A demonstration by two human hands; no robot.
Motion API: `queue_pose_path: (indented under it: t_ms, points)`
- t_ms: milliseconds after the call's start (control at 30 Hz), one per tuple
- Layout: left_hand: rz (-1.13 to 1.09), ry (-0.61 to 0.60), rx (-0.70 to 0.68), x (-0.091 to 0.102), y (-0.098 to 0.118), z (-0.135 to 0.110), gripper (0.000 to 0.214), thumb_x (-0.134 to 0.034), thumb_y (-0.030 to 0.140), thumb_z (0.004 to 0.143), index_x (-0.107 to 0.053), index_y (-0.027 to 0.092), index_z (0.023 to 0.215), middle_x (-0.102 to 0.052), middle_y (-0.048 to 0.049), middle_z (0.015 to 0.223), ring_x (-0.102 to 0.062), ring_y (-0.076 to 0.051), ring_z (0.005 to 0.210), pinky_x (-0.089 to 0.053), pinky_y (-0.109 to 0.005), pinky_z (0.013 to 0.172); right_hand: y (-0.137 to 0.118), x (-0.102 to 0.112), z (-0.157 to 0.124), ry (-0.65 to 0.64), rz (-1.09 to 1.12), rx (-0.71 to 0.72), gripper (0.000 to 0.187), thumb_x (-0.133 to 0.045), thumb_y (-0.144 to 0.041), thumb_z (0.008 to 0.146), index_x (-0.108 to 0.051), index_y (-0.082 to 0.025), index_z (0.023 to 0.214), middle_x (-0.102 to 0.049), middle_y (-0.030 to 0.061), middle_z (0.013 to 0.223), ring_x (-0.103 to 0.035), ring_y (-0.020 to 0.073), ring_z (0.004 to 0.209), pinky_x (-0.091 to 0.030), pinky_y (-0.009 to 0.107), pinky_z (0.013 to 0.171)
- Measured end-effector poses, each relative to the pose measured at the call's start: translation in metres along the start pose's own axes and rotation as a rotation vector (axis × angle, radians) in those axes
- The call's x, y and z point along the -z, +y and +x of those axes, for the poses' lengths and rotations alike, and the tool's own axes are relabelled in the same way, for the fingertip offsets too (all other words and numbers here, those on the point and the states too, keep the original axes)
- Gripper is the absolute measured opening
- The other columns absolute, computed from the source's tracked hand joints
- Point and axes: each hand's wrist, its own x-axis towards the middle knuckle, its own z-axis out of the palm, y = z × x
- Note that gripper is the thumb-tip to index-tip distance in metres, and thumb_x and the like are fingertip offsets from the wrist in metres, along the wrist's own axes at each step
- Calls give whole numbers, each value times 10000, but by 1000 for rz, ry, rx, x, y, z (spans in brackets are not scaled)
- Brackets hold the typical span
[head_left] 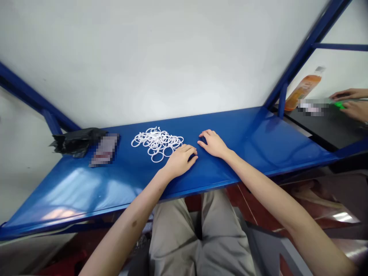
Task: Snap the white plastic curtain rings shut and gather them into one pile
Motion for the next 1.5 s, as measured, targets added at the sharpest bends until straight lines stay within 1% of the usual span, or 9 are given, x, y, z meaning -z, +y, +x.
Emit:
queue_pose_path:
  t_ms: [367, 567, 767, 933, 1133, 1233, 1300, 1367, 1500]
  points:
    - [-8, 19, 24, 2, 0, 0, 133, -510, 259, 984, -637, 225, 1001, -706, -45, 1059, -625, -210, 1030, -513, -392, 957, 1, 2, -1, -10, -7, 17, 329, -572, -370, 974, -636, -157, 1217, -620, 152, 1257, -579, 319, 1151, -487, 475, 997]
    - [172, 158, 54, 8, -3, 1, 203, -452, 253, 1002, -651, 210, 1010, -691, -71, 1001, -581, -238, 988, -491, -405, 928, 2, 2, 0, -13, -2, 30, 324, -579, -370, 971, -639, -169, 1218, -619, 148, 1255, -580, 315, 1153, -484, 473, 1002]
    - [435, 350, 323, 9, -13, -1, 262, -499, 293, 959, -638, 147, 1125, -636, -185, 1150, -551, -357, 1110, -449, -511, 934, 1, 5, -1, -31, 8, 28, 338, -571, -373, 976, -636, -166, 1235, -613, 151, 1274, -576, 320, 1175, -485, 479, 1012]
    - [481, 316, 401, 8, -19, -4, 184, -532, 269, 920, -643, 162, 1021, -638, -190, 1120, -545, -396, 1115, -430, -543, 905, 2, 5, -1, -40, 17, 22, 352, -565, -378, 977, -634, -159, 1243, -611, 158, 1287, -569, 336, 1189, -495, 496, 1002]
    - [467, 312, 330, 10, -14, -3, 124, -527, 254, 945, -641, 209, 961, -657, -145, 1106, -545, -357, 1062, -412, -501, 863, 1, 5, -1, -32, 29, 20, 334, -572, -369, 973, -647, -156, 1219, -624, 156, 1265, -576, 328, 1168, -495, 489, 995]
    - [410, 316, 292, 11, -11, -1, 112, -547, 280, 957, -642, 223, 977, -671, -124, 1096, -537, -337, 1049, -392, -492, 867, -6, 8, -1, 47, 87, 52, 276, -544, -368, 993, -676, -170, 1132, -677, 132, 1170, -597, 299, 1113, -482, 474, 1004]
    - [378, 310, 256, 10, -9, -1, 118, -544, 286, 967, -646, 233, 991, -678, -113, 1078, -530, -323, 1045, -380, -487, 877, -13, 11, -2, 99, 208, 95, 269, -504, -387, 1015, -678, -193, 1084, -709, 98, 1100, -628, 260, 1052, -493, 438, 981]
    - [360, 295, 209, 10, -8, 0, 126, -539, 289, 975, -654, 241, 996, -683, -100, 1061, -524, -306, 1037, -375, -473, 880, -20, 12, -3, 101, 383, 120, 272, -494, -411, 1020, -665, -206, 1074, -729, 67, 1043, -666, 216, 955, -523, 380, 903]
    - [353, 245, 106, 7, -6, 0, 144, -529, 286, 987, -669, 256, 972, -687, -77, 1077, -519, -280, 1024, -379, -443, 871, -28, 10, -5, 91, 638, 110, 245, -574, -422, 973, -631, -207, 1074, -748, 29, 931, -695, 168, 805, -539, 304, 761]
